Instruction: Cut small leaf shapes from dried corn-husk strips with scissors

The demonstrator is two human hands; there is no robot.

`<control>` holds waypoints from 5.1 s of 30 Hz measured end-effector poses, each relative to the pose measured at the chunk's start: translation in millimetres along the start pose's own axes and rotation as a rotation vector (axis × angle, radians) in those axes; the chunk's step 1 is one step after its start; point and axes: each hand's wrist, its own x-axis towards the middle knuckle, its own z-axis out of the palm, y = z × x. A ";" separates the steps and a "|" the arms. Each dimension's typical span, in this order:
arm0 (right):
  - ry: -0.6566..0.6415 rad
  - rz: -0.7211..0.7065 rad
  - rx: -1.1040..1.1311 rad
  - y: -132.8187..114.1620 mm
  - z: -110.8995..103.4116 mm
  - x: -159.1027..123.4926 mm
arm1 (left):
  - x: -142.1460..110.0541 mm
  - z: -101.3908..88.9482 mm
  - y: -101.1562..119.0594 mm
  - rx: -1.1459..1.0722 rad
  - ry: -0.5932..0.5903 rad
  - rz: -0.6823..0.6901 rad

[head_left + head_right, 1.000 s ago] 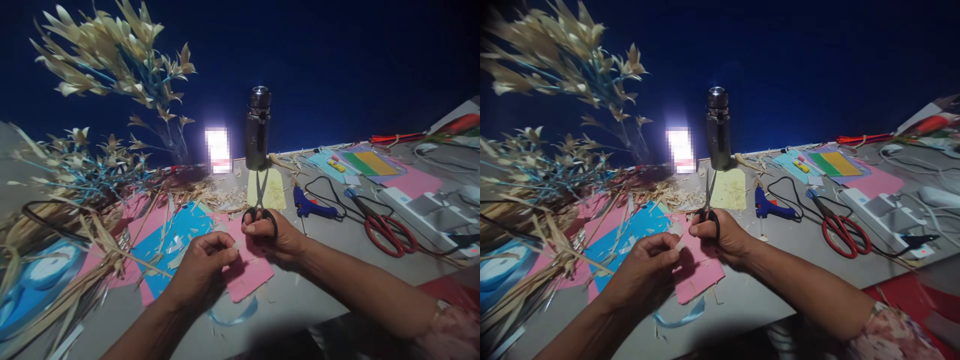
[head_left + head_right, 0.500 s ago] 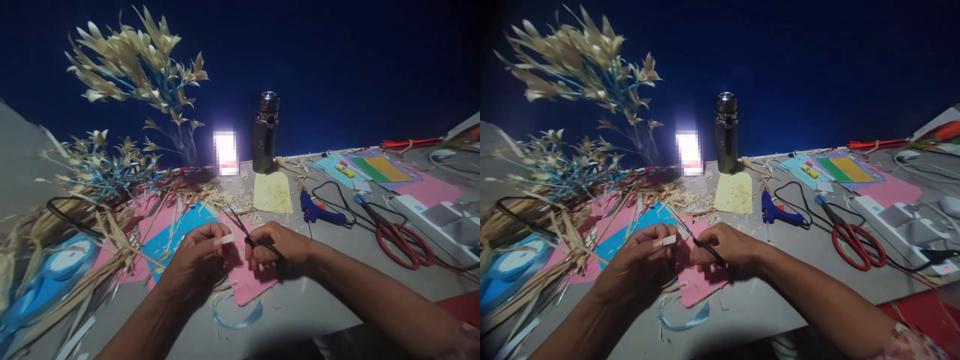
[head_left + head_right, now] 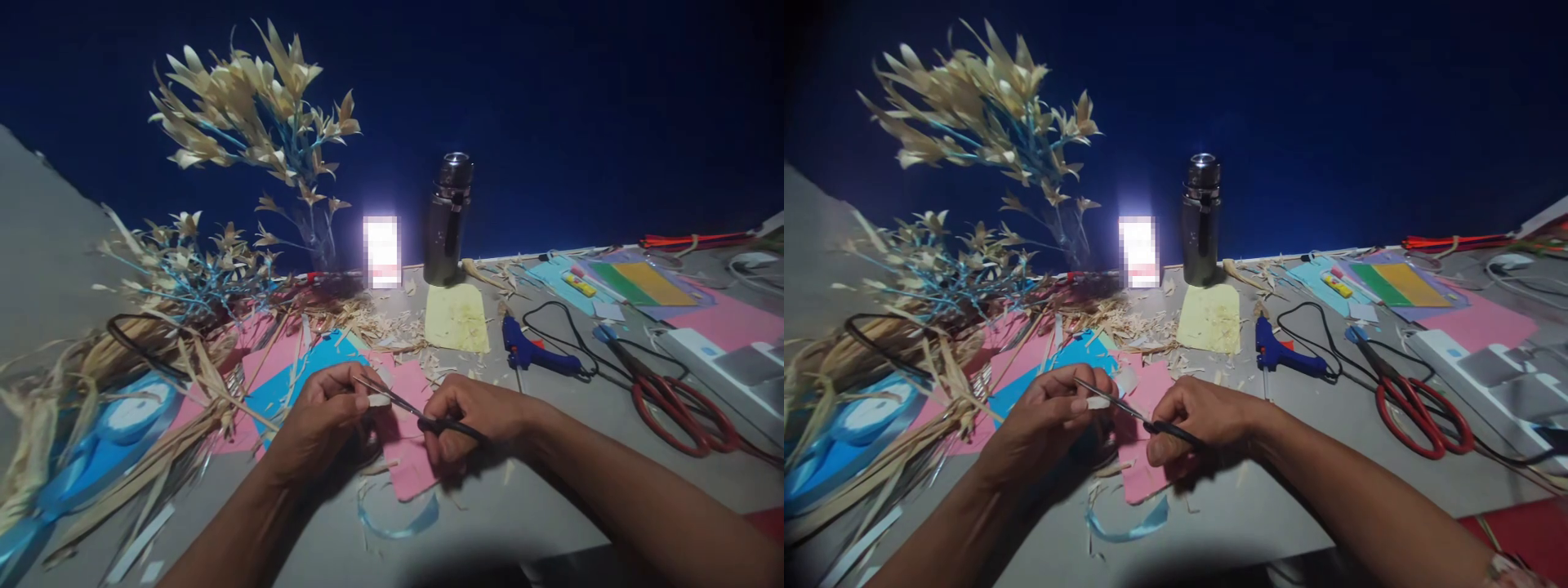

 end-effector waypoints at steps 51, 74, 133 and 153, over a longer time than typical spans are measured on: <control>0.639 -0.491 0.533 1.6 32.4 21.4 | -2.6 26.5 -42.7 -0.077 0.163 -0.132; 0.322 -0.214 0.225 18.9 46.1 27.2 | -3.2 40.0 -24.2 -0.207 0.422 0.036; 0.368 -0.217 0.334 13.4 32.5 25.0 | -8.2 39.1 -24.7 -0.199 0.303 -0.055; 0.524 -0.440 0.426 -2.3 23.7 19.5 | -7.8 35.3 -38.8 -0.021 0.228 -0.237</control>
